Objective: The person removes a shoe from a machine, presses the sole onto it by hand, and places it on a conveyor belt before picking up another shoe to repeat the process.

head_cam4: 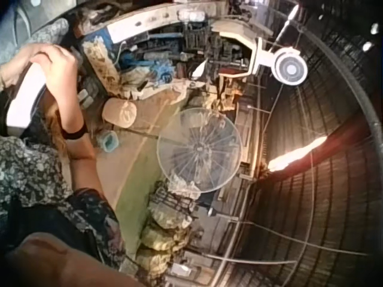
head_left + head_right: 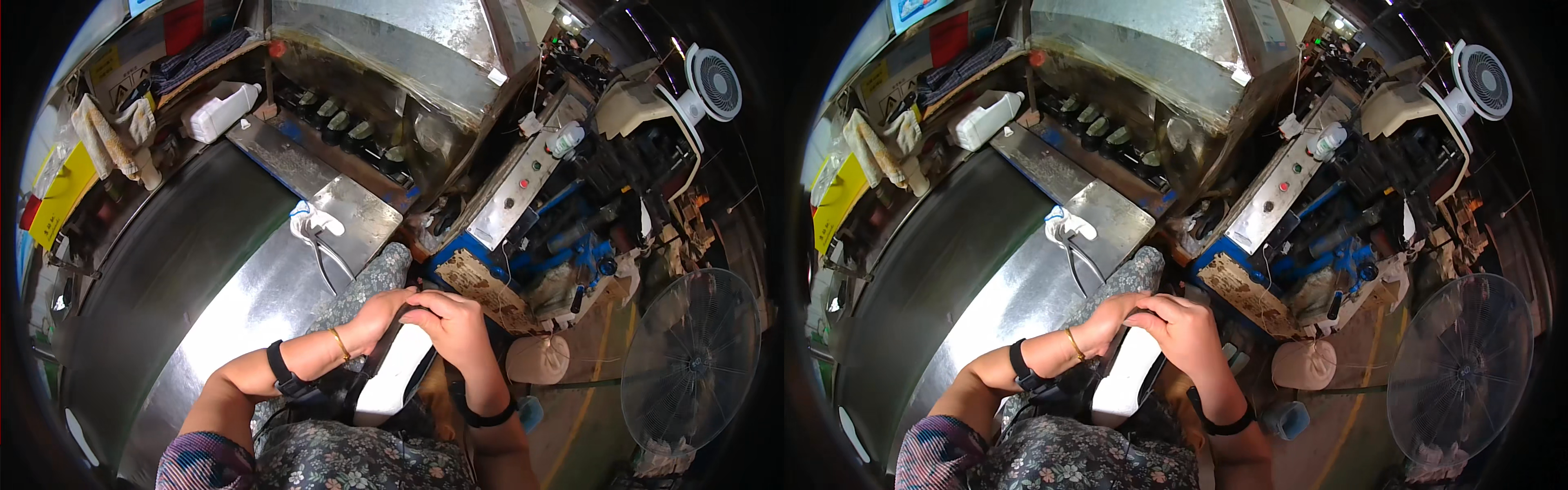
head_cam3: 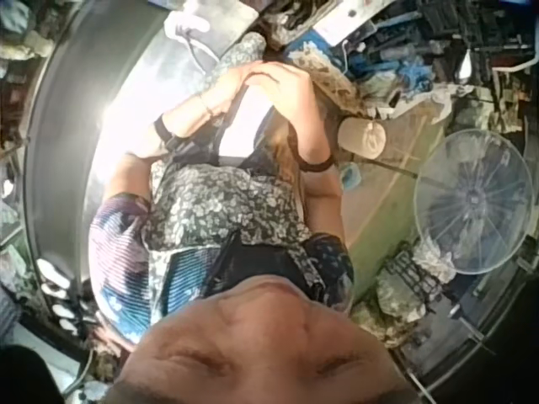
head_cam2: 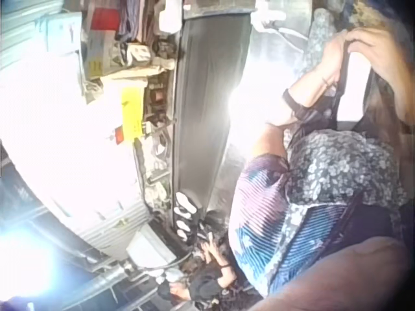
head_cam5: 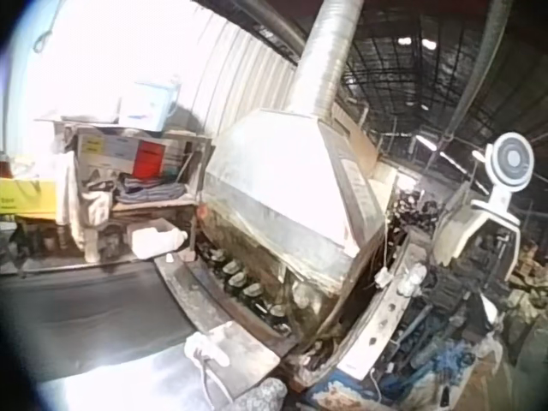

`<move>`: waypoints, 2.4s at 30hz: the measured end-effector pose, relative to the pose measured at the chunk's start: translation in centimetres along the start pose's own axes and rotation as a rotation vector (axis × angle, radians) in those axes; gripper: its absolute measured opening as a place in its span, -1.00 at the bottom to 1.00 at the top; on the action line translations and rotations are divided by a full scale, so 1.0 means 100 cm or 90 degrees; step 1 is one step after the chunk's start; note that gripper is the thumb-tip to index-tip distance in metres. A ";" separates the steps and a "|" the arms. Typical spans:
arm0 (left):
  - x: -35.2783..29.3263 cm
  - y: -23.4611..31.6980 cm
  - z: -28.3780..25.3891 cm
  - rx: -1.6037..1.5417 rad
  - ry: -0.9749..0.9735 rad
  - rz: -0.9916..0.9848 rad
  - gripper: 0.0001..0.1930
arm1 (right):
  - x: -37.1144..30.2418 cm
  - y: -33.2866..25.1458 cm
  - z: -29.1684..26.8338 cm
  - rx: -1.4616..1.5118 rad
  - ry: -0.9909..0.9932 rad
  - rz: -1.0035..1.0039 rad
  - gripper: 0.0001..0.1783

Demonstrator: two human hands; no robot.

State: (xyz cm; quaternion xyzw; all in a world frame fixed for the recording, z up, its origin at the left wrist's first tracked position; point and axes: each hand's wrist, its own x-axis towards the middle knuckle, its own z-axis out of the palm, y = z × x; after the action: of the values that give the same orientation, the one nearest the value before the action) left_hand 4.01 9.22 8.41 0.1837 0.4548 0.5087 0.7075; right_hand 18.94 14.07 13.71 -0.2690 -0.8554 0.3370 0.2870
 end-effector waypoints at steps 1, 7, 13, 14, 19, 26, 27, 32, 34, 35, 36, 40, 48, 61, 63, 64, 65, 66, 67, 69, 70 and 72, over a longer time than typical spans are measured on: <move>0.011 -0.002 -0.005 0.001 0.005 0.001 -0.61 | 0.001 0.009 0.005 0.004 -0.001 -0.002 -0.72; 0.052 -0.007 -0.069 0.485 -0.032 0.213 -0.51 | -0.106 0.063 0.151 0.410 0.250 0.392 -0.61; 0.053 0.007 -0.105 0.163 -0.096 0.106 -0.60 | -0.051 0.075 0.094 0.320 0.021 0.359 -0.72; 0.051 0.003 -0.108 0.137 -0.071 0.101 -0.60 | -0.053 0.086 0.094 0.435 0.039 0.373 -0.73; 0.038 -0.050 -0.104 0.115 -0.041 0.111 -0.59 | -0.086 0.119 0.138 0.817 -0.037 0.688 -0.28; 0.046 -0.054 -0.104 0.137 -0.036 0.152 -0.63 | -0.095 0.144 0.148 0.397 -0.053 0.670 -0.16; 0.044 -0.055 -0.108 0.148 -0.031 0.151 -0.63 | -0.087 0.129 0.143 0.237 -0.098 0.598 -0.13; 0.047 -0.060 -0.110 0.154 -0.010 0.145 -0.61 | -0.054 0.083 0.129 -0.206 -0.153 0.369 -0.45; 0.048 -0.060 -0.107 0.141 0.004 0.185 -0.60 | -0.048 0.081 0.129 -0.262 -0.129 0.312 -0.47; 0.049 -0.060 -0.106 0.143 -0.001 0.183 -0.60 | -0.047 0.078 0.128 -0.318 -0.106 0.249 -0.49; 0.049 -0.059 -0.106 0.173 -0.003 0.184 -0.59 | -0.058 0.092 0.130 -0.261 -0.129 0.266 -0.46; 0.045 -0.042 -0.103 0.155 -0.062 0.095 -0.52 | -0.101 0.105 0.128 0.303 -0.123 0.356 -0.31; 0.024 -0.020 -0.079 0.494 0.295 0.016 -0.52 | -0.043 0.070 0.151 0.434 0.032 0.500 -0.25; 0.010 -0.082 -0.129 0.435 0.364 0.391 -0.59 | -0.053 0.071 0.185 0.296 0.088 0.325 -0.19; 0.031 -0.071 -0.140 0.067 0.247 0.104 -0.50 | -0.047 0.058 0.151 0.205 -0.087 0.384 -0.17; 0.034 -0.046 -0.135 -0.112 0.210 -0.027 -0.42 | -0.020 0.038 0.116 0.088 -0.293 0.533 -0.16; 0.044 -0.027 -0.131 -0.182 0.164 -0.053 -0.40 | -0.018 0.057 0.115 0.120 -0.199 0.457 -0.18; 0.060 -0.010 -0.129 -0.164 0.127 -0.099 -0.40 | -0.014 0.088 0.119 0.286 -0.091 0.555 -0.22; 0.066 0.000 -0.128 -0.144 0.093 -0.144 -0.39 | -0.004 0.114 0.125 0.457 0.021 0.642 -0.25; 0.077 0.003 -0.109 0.014 0.103 -0.107 -0.39 | 0.037 0.140 0.123 0.423 0.040 0.721 -0.33; 0.086 0.008 -0.098 0.173 0.111 -0.061 -0.39 | 0.042 0.160 0.137 0.365 0.062 0.608 -0.41; 0.088 0.008 -0.108 0.483 0.129 0.010 -0.43 | 0.055 0.147 0.145 -0.047 -0.010 0.404 -0.62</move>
State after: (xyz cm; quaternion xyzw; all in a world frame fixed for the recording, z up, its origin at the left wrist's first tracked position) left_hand -4.79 15.22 -0.59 0.3850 0.6766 0.3254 0.5368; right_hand 9.31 20.82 -4.13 -0.5301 -0.7425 0.3807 0.1510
